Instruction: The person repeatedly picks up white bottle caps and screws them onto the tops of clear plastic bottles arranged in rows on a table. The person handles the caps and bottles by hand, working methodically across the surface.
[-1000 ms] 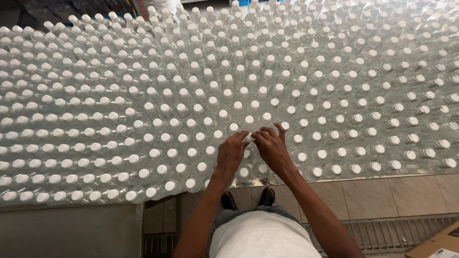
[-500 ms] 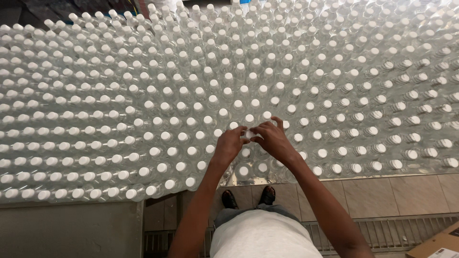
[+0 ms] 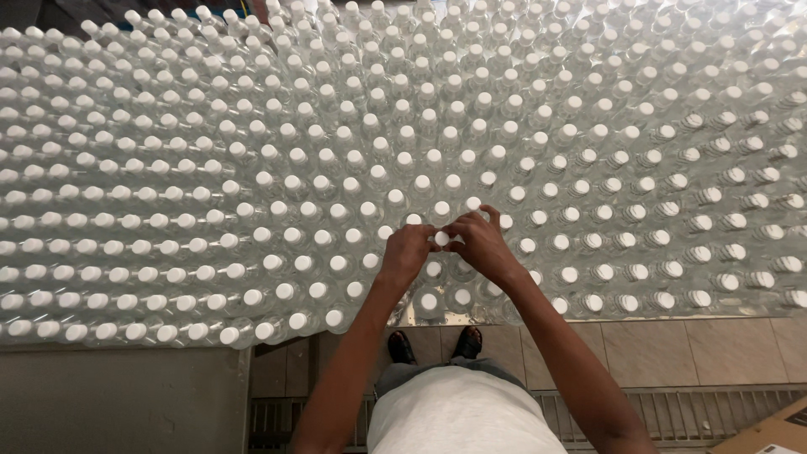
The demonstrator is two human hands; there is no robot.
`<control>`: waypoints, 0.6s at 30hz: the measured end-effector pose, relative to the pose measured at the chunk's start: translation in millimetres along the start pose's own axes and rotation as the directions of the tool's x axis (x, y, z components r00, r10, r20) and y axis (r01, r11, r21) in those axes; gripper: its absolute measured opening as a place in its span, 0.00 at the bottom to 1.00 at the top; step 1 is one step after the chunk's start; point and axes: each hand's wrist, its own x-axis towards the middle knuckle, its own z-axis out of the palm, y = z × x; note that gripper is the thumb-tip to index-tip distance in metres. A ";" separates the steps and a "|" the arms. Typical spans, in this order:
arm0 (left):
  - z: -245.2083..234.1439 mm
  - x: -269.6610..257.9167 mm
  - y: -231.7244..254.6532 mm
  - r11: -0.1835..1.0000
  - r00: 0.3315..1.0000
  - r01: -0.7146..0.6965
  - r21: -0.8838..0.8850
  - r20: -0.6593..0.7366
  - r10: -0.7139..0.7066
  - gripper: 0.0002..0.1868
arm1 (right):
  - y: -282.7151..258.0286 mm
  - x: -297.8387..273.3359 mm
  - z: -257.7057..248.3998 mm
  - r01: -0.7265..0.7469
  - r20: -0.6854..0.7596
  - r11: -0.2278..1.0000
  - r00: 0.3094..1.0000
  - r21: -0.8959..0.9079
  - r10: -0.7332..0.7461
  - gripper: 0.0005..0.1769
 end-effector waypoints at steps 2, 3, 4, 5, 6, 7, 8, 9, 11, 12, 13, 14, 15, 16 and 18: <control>6.6 7.4 -8.7 1.000 1.000 0.013 0.006 -0.001 -0.013 0.12 | 2.7 2.8 -2.0 -0.008 0.010 1.000 1.000 0.024 0.008 0.14; 10.8 10.2 -12.9 1.000 1.000 0.026 0.010 0.004 -0.026 0.12 | 3.9 2.8 -2.4 -0.021 0.022 0.999 1.000 0.048 0.020 0.15; 11.4 12.3 -16.3 1.000 1.000 0.027 0.010 0.003 -0.027 0.12 | 4.3 3.2 -1.5 -0.020 0.023 0.999 1.000 0.048 0.018 0.15; 11.6 14.9 -19.4 1.000 1.000 0.013 0.017 -0.003 -0.013 0.11 | 4.9 3.7 -1.2 -0.034 0.023 0.998 0.999 0.059 0.033 0.15; 11.6 17.0 -22.3 1.000 1.000 -0.002 0.023 -0.008 0.002 0.10 | 5.0 3.9 -0.8 -0.048 0.024 0.996 0.999 0.069 0.047 0.15; 8.4 16.8 -20.1 1.000 1.000 -0.003 0.024 -0.013 0.003 0.10 | 6.6 4.7 1.2 -0.044 0.021 0.997 0.999 0.067 0.043 0.15; 5.2 16.1 -17.9 1.000 1.000 -0.004 0.029 -0.005 0.004 0.10 | 7.9 5.3 3.4 -0.064 0.027 0.993 0.998 0.103 0.062 0.15; 3.3 14.9 -15.2 0.999 1.000 -0.006 0.031 0.005 0.006 0.11 | 9.8 4.5 5.5 -0.086 0.035 0.987 0.996 0.138 0.082 0.15; 0.8 10.9 -13.1 0.999 1.000 -0.015 0.047 0.018 0.015 0.12 | 13.2 2.0 8.5 -0.100 0.049 0.974 0.995 0.204 0.092 0.17; -1.2 9.2 -12.2 0.998 0.999 -0.023 0.063 0.037 0.021 0.13 | 14.7 1.5 9.6 -0.117 0.066 0.955 0.993 0.271 0.103 0.20; -1.2 7.4 -11.8 0.998 0.999 -0.025 0.063 0.030 0.023 0.13 | 13.1 1.1 7.2 -0.112 0.061 0.957 0.993 0.267 0.099 0.20; -1.2 6.2 -11.7 0.999 0.999 -0.012 0.043 0.044 0.011 0.16 | 11.8 1.1 4.9 -0.106 0.071 0.955 0.993 0.277 0.090 0.21; 1.0 3.3 -11.6 1.000 0.998 -0.001 0.023 0.066 -0.001 0.20 | 10.4 -2.2 4.5 -0.108 0.083 0.951 0.993 0.289 0.088 0.22; 0.7 3.3 -12.4 1.000 0.998 -0.005 0.023 0.067 0.003 0.20 | 11.3 -1.9 5.2 -0.110 0.080 0.951 0.993 0.287 0.090 0.22; 0.4 2.8 -14.9 1.000 0.999 -0.009 -0.006 0.048 0.009 0.24 | 12.6 -1.6 7.8 -0.093 0.088 0.959 0.993 0.266 0.072 0.25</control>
